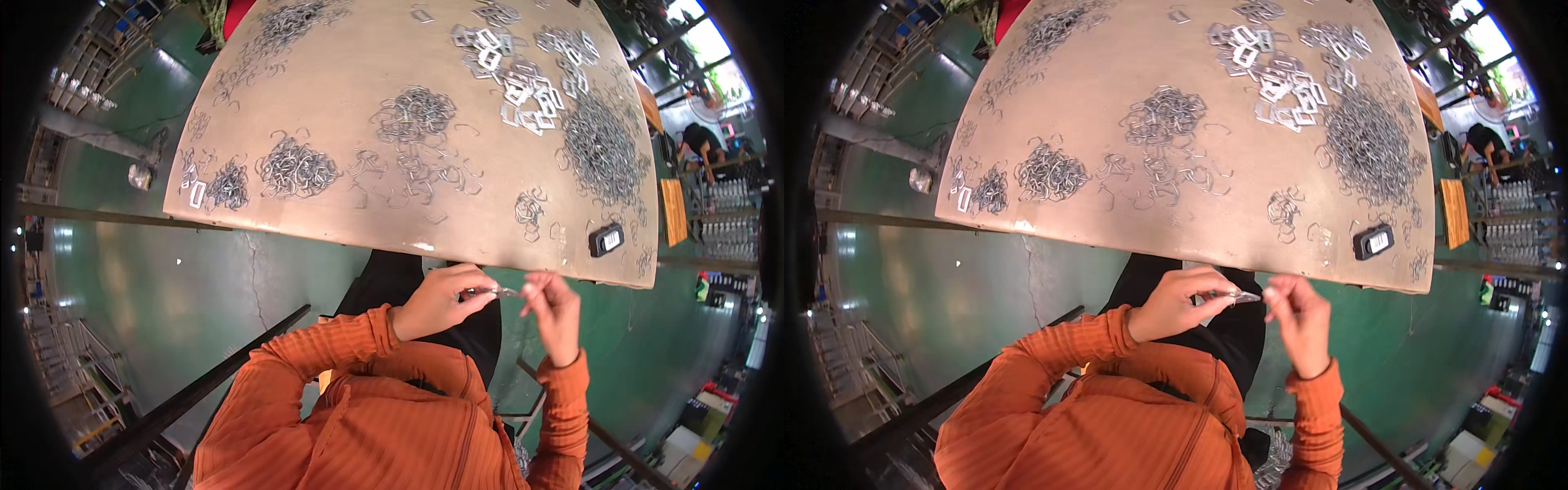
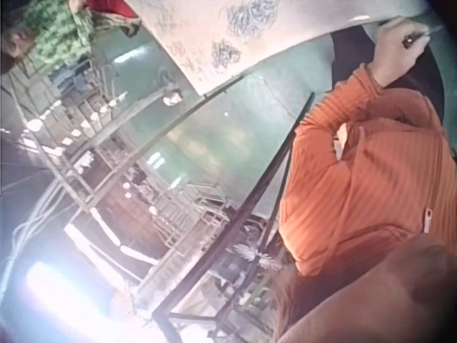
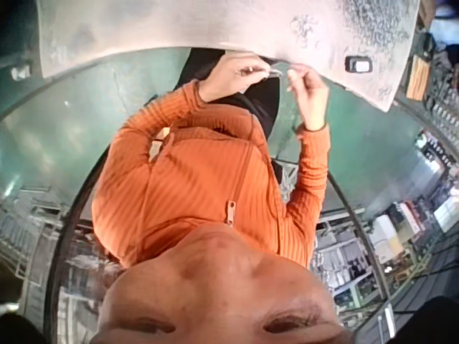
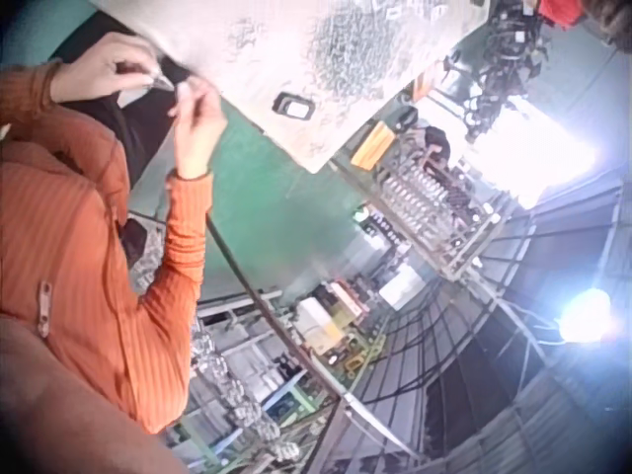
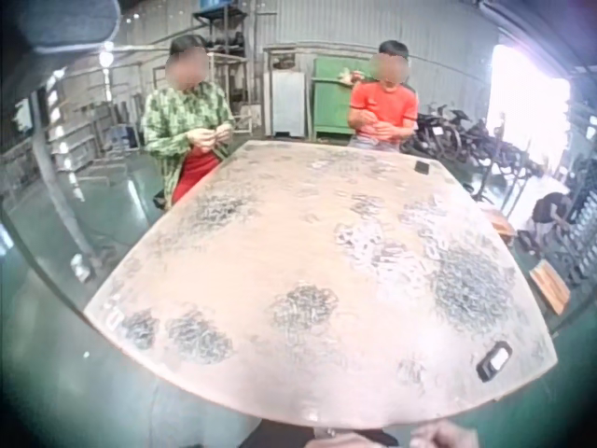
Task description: The person strings small metal components onto a wire by picking them up from a table, sliding them onto the wire, and then hanging the finished string onto a rack.
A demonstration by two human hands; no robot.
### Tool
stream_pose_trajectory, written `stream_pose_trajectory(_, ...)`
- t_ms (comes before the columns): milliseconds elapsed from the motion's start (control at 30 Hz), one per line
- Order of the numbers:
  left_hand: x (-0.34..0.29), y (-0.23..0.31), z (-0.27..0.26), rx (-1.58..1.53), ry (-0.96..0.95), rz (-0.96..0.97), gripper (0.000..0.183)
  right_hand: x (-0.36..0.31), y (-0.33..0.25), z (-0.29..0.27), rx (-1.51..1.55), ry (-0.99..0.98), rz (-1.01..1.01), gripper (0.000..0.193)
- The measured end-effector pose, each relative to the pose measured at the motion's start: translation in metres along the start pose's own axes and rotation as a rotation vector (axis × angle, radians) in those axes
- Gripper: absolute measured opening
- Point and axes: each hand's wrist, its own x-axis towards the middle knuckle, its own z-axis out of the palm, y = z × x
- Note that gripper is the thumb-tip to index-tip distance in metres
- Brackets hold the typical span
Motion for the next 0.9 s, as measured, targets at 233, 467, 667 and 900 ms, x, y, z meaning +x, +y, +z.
stream_pose_trajectory(233, -0.006, -0.024, 0.0, 0.036, -0.022, 0.005, 0.013, 0.146, -0.047, 0.093, -0.371, -0.281, -0.48, 0.013)
stream_pose_trajectory(467, -0.008, -0.034, 0.006, 0.1, 0.025, 0.054, 0.013, 0.209, -0.064, 0.191, -0.66, -0.533, -0.64, 0.011)
stream_pose_trajectory(667, -0.011, -0.037, 0.005, 0.134, 0.039, 0.039, 0.014, 0.2, -0.056, 0.211, -0.944, -0.523, -0.754, 0.013)
stream_pose_trajectory(900, -0.01, -0.037, 0.003, 0.092, -0.018, 0.07, 0.012, 0.206, -0.034, 0.14, -0.389, -0.425, -0.335, 0.013)
